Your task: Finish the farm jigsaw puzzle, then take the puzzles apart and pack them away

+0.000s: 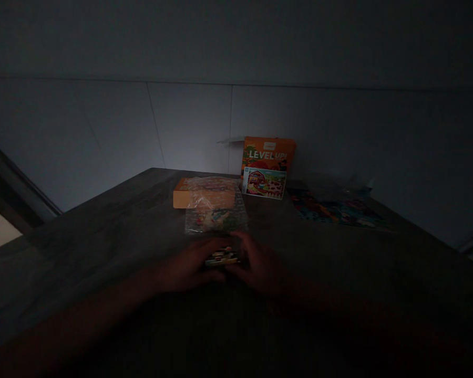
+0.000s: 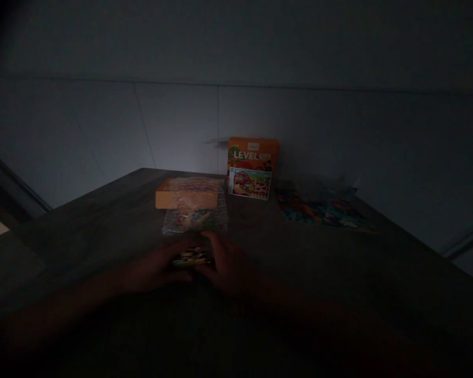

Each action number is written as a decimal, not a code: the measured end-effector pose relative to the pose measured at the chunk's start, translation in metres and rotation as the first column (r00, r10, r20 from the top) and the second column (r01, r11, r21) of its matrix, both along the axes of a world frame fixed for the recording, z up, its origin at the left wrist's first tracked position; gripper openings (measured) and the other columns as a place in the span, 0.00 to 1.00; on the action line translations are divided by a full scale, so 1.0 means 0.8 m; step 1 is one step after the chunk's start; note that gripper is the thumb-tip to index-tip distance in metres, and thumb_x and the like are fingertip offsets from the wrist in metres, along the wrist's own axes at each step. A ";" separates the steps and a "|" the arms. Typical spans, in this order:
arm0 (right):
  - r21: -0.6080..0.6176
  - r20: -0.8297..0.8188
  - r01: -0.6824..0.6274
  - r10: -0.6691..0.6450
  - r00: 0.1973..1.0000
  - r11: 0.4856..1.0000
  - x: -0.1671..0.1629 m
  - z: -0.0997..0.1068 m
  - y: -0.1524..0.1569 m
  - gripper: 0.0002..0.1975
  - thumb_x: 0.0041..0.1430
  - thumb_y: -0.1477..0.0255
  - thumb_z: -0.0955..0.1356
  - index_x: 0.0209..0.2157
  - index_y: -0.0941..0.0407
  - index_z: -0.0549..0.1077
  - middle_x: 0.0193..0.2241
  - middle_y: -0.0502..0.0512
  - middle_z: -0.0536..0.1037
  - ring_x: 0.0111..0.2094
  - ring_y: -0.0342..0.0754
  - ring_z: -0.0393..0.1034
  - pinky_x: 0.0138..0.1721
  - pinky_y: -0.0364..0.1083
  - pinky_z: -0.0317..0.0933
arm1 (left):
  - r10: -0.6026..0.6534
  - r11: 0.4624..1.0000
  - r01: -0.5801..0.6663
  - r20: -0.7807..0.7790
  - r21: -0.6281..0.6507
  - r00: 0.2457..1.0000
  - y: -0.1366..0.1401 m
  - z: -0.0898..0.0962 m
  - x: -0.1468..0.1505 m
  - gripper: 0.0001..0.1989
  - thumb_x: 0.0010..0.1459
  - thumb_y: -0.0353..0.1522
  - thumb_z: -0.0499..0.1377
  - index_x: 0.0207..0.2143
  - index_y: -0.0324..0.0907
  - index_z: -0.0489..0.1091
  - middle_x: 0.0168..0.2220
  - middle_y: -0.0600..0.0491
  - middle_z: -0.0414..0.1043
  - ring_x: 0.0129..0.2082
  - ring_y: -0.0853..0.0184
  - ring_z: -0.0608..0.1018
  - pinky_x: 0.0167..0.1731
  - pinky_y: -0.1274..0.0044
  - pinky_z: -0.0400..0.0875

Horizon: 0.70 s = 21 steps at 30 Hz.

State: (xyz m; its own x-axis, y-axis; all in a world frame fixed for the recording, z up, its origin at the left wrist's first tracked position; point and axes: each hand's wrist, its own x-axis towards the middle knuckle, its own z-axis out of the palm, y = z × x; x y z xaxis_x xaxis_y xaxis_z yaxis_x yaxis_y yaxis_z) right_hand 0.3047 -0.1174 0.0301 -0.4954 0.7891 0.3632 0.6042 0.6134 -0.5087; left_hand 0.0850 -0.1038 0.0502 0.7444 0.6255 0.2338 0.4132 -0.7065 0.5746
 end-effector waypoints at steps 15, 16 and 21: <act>-0.145 0.589 -0.015 0.099 0.802 0.989 0.083 0.048 -0.019 0.08 0.42 0.78 0.73 0.29 0.56 0.76 0.25 0.54 0.74 0.22 0.44 0.65 0.20 0.42 0.47 | 0.248 0.962 -0.246 0.004 -0.115 0.969 0.015 -0.001 -0.006 0.25 0.58 0.35 0.60 0.57 0.42 0.60 0.49 0.47 0.73 0.45 0.61 0.77 0.46 0.70 0.73; -0.146 0.592 -0.060 0.136 0.795 0.987 0.079 0.049 -0.018 0.07 0.43 0.78 0.72 0.28 0.56 0.75 0.25 0.54 0.74 0.22 0.44 0.65 0.20 0.42 0.46 | 0.233 0.967 -0.232 -0.002 -0.102 0.973 0.014 -0.001 -0.006 0.25 0.58 0.34 0.59 0.58 0.42 0.60 0.50 0.47 0.72 0.46 0.61 0.77 0.47 0.70 0.73; -0.219 0.613 -0.119 0.232 0.755 0.968 0.057 0.057 -0.009 0.08 0.45 0.75 0.72 0.30 0.58 0.74 0.28 0.54 0.73 0.24 0.44 0.65 0.20 0.41 0.48 | 0.056 0.998 -0.056 -0.092 0.005 0.994 0.004 0.006 -0.007 0.26 0.61 0.33 0.57 0.61 0.49 0.58 0.59 0.50 0.65 0.57 0.60 0.69 0.56 0.66 0.65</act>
